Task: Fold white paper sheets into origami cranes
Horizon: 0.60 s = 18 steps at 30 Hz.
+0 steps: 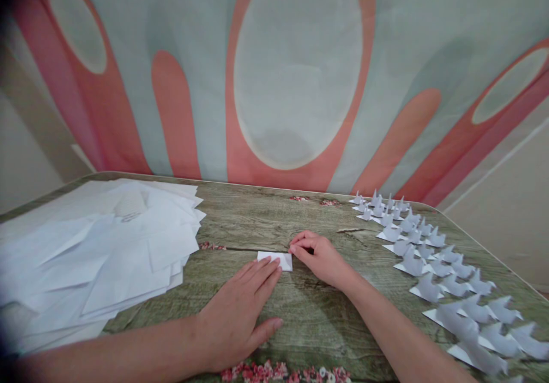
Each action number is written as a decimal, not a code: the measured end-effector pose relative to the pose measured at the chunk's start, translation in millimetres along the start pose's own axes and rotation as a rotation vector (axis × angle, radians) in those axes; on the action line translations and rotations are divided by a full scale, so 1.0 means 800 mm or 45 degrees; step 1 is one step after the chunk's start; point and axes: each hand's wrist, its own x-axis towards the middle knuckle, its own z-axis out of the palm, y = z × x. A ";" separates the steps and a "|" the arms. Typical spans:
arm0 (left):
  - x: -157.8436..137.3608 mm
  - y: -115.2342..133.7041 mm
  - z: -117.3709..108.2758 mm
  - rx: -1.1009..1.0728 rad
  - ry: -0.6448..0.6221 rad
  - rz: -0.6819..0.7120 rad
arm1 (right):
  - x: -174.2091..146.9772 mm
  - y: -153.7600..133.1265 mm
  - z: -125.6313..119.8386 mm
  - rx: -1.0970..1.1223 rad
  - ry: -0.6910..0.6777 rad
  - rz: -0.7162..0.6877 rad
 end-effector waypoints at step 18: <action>0.001 0.000 -0.001 0.017 0.031 0.025 | -0.002 -0.002 0.009 -0.088 0.059 -0.075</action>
